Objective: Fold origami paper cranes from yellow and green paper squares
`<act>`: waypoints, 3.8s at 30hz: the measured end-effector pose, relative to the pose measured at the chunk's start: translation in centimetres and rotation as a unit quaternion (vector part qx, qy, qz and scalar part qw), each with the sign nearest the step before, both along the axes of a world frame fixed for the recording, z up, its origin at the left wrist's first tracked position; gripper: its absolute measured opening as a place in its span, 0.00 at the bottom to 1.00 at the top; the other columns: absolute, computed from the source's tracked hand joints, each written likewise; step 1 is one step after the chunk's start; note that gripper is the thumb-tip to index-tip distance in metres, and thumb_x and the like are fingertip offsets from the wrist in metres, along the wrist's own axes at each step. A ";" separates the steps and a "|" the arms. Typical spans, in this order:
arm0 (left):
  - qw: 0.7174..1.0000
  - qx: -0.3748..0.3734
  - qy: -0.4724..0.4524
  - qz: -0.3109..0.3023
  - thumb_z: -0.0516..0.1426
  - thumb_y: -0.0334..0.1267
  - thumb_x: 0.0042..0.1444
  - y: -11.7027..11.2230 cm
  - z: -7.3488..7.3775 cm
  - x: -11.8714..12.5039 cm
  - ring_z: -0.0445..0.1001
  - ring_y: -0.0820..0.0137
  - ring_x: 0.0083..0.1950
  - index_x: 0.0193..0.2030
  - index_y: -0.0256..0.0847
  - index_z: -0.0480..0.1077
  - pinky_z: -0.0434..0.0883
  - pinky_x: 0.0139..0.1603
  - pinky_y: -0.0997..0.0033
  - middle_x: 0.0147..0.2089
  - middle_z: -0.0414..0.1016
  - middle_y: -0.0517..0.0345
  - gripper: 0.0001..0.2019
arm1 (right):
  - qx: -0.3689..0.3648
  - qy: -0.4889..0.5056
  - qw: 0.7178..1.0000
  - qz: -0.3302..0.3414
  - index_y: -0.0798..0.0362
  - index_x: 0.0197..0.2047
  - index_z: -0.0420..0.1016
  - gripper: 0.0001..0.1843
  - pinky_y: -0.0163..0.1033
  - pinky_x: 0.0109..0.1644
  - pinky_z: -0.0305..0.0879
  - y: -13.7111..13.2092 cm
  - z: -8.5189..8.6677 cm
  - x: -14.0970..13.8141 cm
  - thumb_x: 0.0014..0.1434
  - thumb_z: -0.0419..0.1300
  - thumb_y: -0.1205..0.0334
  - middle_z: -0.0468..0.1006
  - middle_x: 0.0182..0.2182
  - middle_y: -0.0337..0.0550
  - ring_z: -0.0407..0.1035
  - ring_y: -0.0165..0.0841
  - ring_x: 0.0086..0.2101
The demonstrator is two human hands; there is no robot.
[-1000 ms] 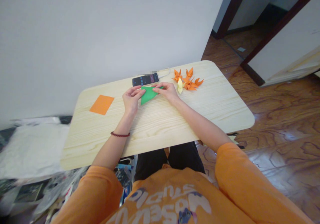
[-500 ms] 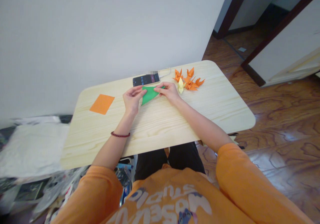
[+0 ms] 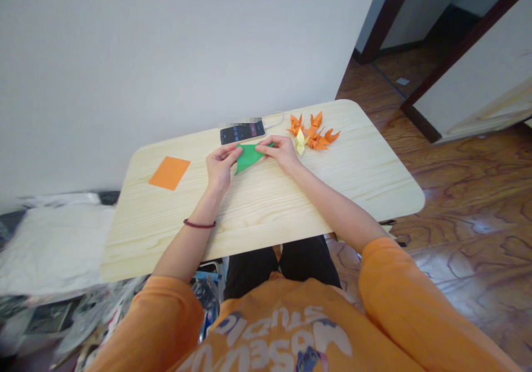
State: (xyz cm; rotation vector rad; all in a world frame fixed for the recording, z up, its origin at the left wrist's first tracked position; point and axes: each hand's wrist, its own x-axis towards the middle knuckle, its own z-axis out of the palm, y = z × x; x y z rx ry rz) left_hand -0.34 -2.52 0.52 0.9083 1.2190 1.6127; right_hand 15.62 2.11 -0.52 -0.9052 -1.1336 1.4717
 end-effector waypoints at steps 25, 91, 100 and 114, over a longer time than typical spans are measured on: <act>1.000 -0.001 -0.003 -0.006 0.70 0.41 0.34 0.0 0.0 0.0 0.77 0.71 0.31 0.34 0.39 0.79 0.74 0.39 0.70 0.30 0.80 0.55 0.17 | 0.003 -0.007 1.000 -0.012 0.54 0.21 0.75 0.17 0.32 0.26 0.65 0.2 -0.2 0.0 0.30 0.75 0.56 0.78 0.27 0.38 0.67 0.25 0.24; 0.986 -0.041 -0.091 0.135 0.70 0.46 0.34 0.6 -2.2 1.0 0.78 0.72 0.35 0.41 0.39 0.73 0.72 0.38 0.74 0.31 0.79 0.58 0.25 | -0.088 0.041 0.995 0.022 0.53 0.31 0.75 0.24 0.34 0.32 0.68 0.6 -0.1 -0.5 0.43 0.67 0.40 0.79 0.28 0.42 0.73 0.31 0.31; 0.990 -0.064 -0.091 0.090 0.71 0.43 0.33 0.5 -1.7 1.3 0.78 0.71 0.33 0.41 0.39 0.73 0.74 0.39 0.70 0.29 0.78 0.59 0.25 | -0.048 0.011 0.999 0.006 0.56 0.26 0.78 0.20 0.33 0.29 0.60 0.9 -1.4 -0.7 0.31 0.75 0.53 0.77 0.22 0.38 0.65 0.25 0.24; 0.985 -0.060 -0.127 0.095 0.72 0.40 0.30 0.4 -1.3 1.6 0.75 0.74 0.27 0.37 0.37 0.73 0.73 0.34 0.74 0.25 0.77 0.60 0.24 | -0.104 0.106 0.987 -0.062 0.55 0.18 0.70 0.16 0.28 0.24 0.57 1.6 -0.4 -0.5 0.34 0.75 0.63 0.69 0.16 0.32 0.61 0.20 0.20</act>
